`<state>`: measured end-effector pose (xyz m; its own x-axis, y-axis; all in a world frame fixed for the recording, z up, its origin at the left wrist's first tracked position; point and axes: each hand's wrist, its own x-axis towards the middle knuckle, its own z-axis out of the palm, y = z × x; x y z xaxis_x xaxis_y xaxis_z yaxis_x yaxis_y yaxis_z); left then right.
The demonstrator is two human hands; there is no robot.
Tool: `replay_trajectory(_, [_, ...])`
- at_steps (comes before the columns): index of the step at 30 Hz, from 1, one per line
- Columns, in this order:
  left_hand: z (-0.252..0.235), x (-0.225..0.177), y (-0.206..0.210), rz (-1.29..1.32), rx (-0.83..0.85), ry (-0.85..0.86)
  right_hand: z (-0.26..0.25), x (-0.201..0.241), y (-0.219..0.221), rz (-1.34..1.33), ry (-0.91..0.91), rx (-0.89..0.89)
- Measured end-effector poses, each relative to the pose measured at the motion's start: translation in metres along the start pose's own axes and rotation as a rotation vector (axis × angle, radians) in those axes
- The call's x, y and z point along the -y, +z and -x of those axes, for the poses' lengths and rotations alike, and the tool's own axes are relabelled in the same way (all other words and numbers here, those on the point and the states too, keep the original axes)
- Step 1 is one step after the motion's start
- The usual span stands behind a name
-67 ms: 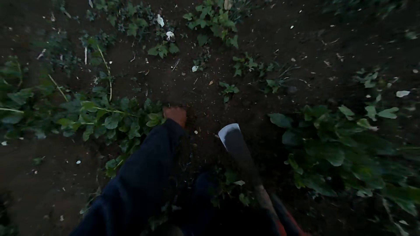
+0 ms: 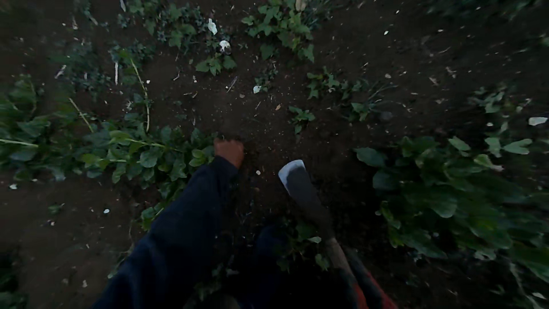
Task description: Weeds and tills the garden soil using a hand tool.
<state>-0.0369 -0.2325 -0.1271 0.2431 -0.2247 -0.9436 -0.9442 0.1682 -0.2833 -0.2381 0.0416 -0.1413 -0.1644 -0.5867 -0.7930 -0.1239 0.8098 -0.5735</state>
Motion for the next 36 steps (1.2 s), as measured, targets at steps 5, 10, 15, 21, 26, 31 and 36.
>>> replay_trajectory(5, [-0.118,0.037,0.089,0.092,-0.692,0.080,-0.078,0.015,0.079,0.263,-0.101,0.041])
replay_trajectory(10, [-0.074,0.017,0.114,0.037,-0.550,0.199,-0.076,0.012,0.084,0.227,-0.124,0.047])
replay_trajectory(15, [-0.063,-0.003,0.105,0.025,-0.737,0.239,-0.047,-0.028,0.046,0.095,-0.098,0.005])
replay_trajectory(21, [-0.101,-0.019,0.068,-0.035,-0.371,0.175,-0.038,-0.034,0.038,-0.034,-0.041,0.027])
replay_trajectory(26, [-0.063,0.042,0.094,0.026,-0.358,0.022,-0.038,-0.006,0.046,0.218,-0.235,0.088])
replay_trajectory(31, [-0.033,0.052,0.125,0.082,-0.335,0.055,-0.032,0.018,0.101,0.444,-0.429,0.076])
replay_trajectory(36, [0.004,0.078,0.109,0.184,-0.573,0.165,-0.012,0.012,0.119,0.528,-0.546,0.064])
